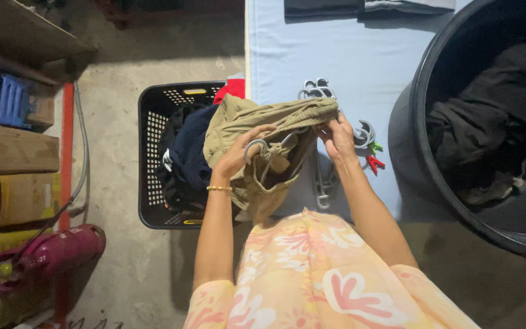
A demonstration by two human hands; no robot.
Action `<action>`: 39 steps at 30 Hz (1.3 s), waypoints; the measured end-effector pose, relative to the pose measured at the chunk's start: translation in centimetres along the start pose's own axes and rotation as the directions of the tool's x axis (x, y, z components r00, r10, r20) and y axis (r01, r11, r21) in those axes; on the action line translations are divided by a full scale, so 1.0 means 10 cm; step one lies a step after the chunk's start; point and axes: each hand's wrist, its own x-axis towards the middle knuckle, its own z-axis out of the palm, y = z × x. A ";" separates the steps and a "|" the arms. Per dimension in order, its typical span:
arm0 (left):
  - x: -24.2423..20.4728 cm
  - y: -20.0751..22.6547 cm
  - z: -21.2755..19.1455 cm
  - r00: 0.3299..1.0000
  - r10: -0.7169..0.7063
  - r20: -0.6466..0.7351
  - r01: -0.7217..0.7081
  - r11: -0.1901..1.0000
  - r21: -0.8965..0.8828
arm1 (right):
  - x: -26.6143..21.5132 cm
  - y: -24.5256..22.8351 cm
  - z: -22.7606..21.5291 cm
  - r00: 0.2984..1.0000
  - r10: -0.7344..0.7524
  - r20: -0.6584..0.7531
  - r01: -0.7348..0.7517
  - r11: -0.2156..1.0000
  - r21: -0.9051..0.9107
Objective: The person picks up clothing items from a basket and a tub, placing them onto hangers and into a different basket.
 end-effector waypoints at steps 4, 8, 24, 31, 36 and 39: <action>-0.14 0.04 -0.08 0.988 0.094 0.120 -0.081 0.991 -0.107 | -0.06 -0.15 0.28 0.994 0.013 0.110 0.008 0.983 -0.186; -0.16 0.11 -0.18 0.994 -0.049 0.101 0.050 0.999 -0.011 | -0.09 -0.37 0.50 0.995 0.083 0.051 -0.061 0.939 -0.339; 0.35 0.70 0.90 0.889 0.281 -0.361 -0.231 0.957 0.174 | -0.64 -1.27 0.86 0.967 0.063 0.246 0.159 0.607 -0.778; 0.31 0.51 1.18 0.650 0.416 -0.636 0.161 0.742 0.651 | -0.51 -1.46 0.59 0.958 -0.287 -0.015 0.259 0.885 -0.387; 0.33 0.06 1.03 0.497 0.440 -0.748 0.456 0.601 0.657 | -0.76 -1.17 0.52 0.945 -0.321 -0.065 0.275 0.887 -0.372; 0.31 -0.17 0.82 0.496 0.453 -0.741 0.463 0.584 0.667 | -0.90 -1.21 0.46 0.936 -0.350 -0.029 0.306 0.854 -0.421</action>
